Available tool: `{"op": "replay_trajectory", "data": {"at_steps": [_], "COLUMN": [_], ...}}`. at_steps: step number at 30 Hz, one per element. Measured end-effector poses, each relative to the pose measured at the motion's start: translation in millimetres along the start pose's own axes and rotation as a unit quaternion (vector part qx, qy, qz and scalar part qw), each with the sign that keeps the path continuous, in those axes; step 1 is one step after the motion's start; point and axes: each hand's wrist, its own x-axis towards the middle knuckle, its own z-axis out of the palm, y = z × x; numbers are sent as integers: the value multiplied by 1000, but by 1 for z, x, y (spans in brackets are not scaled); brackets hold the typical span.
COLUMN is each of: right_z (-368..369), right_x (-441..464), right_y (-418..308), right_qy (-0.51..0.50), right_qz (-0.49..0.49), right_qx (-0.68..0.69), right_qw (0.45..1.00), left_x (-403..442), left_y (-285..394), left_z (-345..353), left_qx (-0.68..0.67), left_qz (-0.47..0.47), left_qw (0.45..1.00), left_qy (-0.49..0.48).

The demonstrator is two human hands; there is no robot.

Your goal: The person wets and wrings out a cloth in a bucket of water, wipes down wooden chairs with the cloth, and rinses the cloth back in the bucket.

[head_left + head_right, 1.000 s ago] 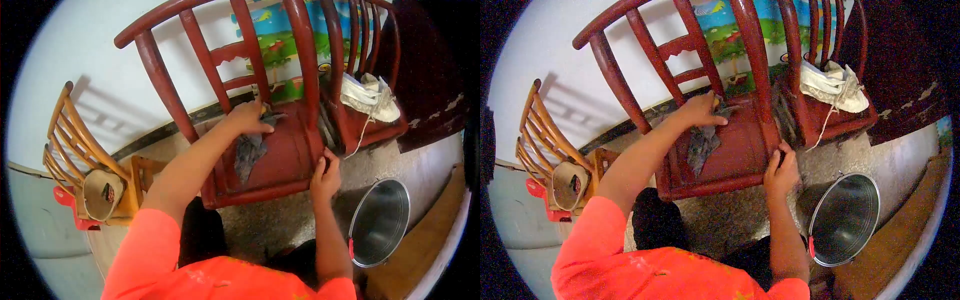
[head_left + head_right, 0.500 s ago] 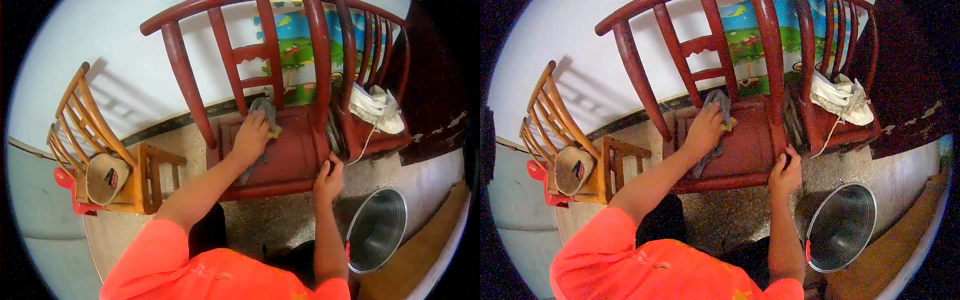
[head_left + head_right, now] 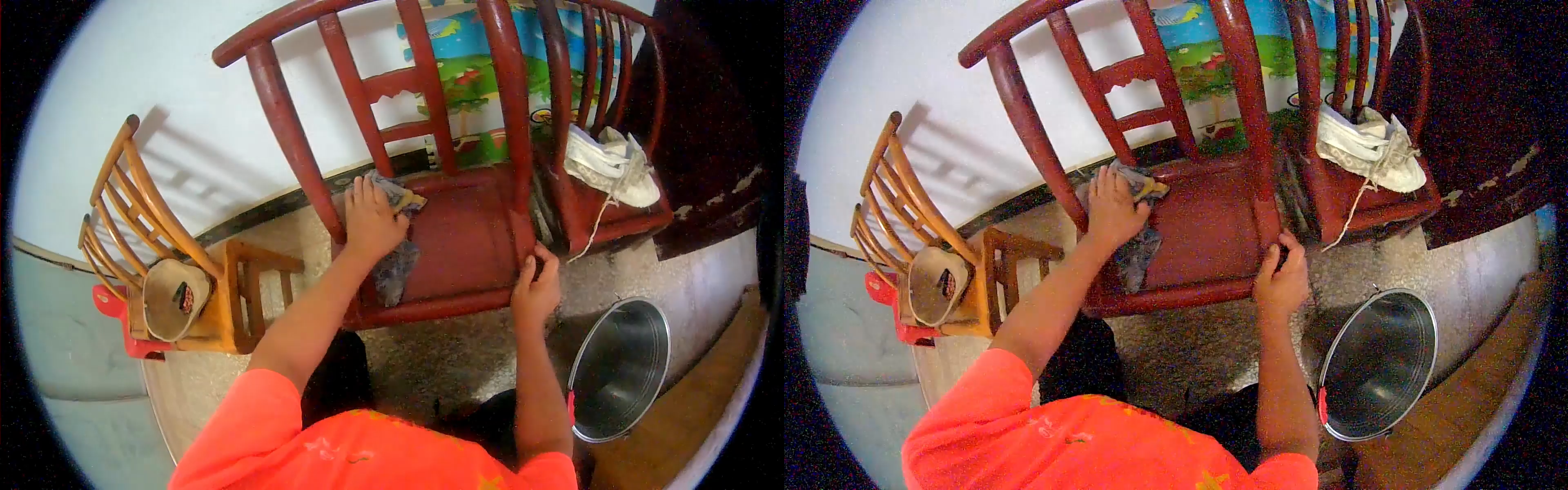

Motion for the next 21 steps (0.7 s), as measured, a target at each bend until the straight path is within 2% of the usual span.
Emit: {"op": "replay_trajectory", "data": {"at_steps": [1,3,5,7,8,9,11,15,17,19,21], "right_z": [0,-2,-2,-3,-2,-2,-2,-2,-2,0,3], "right_x": [0,0,3,2,1,1,2,1,1,1,0], "right_y": [0,-5,-10,-9,-6,-4,-5,-8,-10,-7,-4], "right_qy": [1,6,4,4,4,3,9,9,13,13,33], "right_qz": [4,-5,-4,-2,-3,-4,-7,14,11,7,-11], "right_qx": [-1,8,5,1,1,1,4,-9,-1,9,21], "right_qw": [1000,1000,1000,1000,1000,1000,1000,1000,1000,1000,999], "left_x": [7,23,36,55,65,59,40,17,8,-6,-15], "left_y": [-5,-15,-16,-15,-17,-15,-8,-9,-6,-2,3], "left_z": [-3,-12,-7,-15,-19,-15,2,9,3,-10,-17], "left_qx": [-1,-129,-110,-148,-161,-161,-128,-109,-97,-122,-113], "left_qz": [4,-27,-63,-149,-194,-194,-145,-93,-13,-21,5], "left_qw": [1000,981,977,950,919,918,976,987,995,992,993], "left_qy": [-1,-145,-170,-232,-305,-305,-101,-76,-14,-33,-12]}}
